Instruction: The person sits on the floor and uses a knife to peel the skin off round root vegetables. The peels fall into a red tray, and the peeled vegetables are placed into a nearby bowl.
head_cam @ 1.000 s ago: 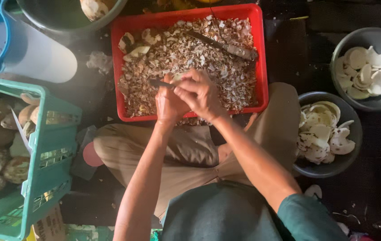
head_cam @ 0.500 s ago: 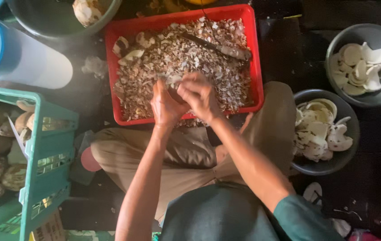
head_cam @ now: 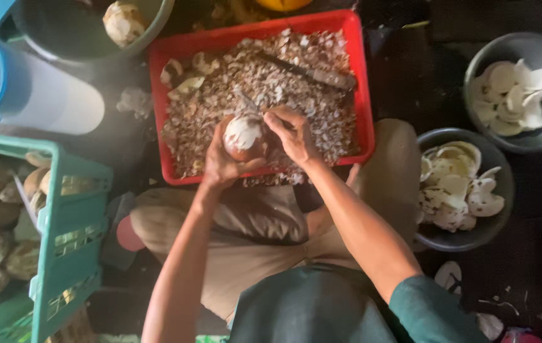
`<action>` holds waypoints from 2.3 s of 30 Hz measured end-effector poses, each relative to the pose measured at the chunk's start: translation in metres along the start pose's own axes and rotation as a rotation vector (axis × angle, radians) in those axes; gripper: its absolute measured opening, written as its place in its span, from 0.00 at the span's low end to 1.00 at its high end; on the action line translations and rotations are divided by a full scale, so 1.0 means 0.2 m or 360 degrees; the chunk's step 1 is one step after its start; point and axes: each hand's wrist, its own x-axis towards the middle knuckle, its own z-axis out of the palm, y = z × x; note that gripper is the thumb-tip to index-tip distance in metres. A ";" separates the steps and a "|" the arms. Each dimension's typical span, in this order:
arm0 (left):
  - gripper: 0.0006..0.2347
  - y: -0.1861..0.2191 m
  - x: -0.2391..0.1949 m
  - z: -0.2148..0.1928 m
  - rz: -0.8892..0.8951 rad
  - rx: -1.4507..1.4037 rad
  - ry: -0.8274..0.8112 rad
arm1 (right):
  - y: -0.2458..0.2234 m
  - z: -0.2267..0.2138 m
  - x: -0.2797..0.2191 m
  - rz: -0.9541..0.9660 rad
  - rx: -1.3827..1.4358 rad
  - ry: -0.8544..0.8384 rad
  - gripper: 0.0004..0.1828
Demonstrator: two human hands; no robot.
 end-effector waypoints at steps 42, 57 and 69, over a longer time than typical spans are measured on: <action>0.50 0.05 -0.04 0.17 0.0518 0.1121 0.0713 | -0.06 -0.18 0.00 -0.0029 -0.0020 0.0025 0.19; 0.47 0.07 -0.01 0.09 -0.0279 -0.0175 0.0243 | -0.14 -0.18 -0.06 0.0041 -0.0063 0.0011 0.13; 0.37 0.04 0.02 0.17 0.0504 0.0893 0.0442 | -0.32 0.05 0.07 -0.0769 -0.0584 -0.0323 0.11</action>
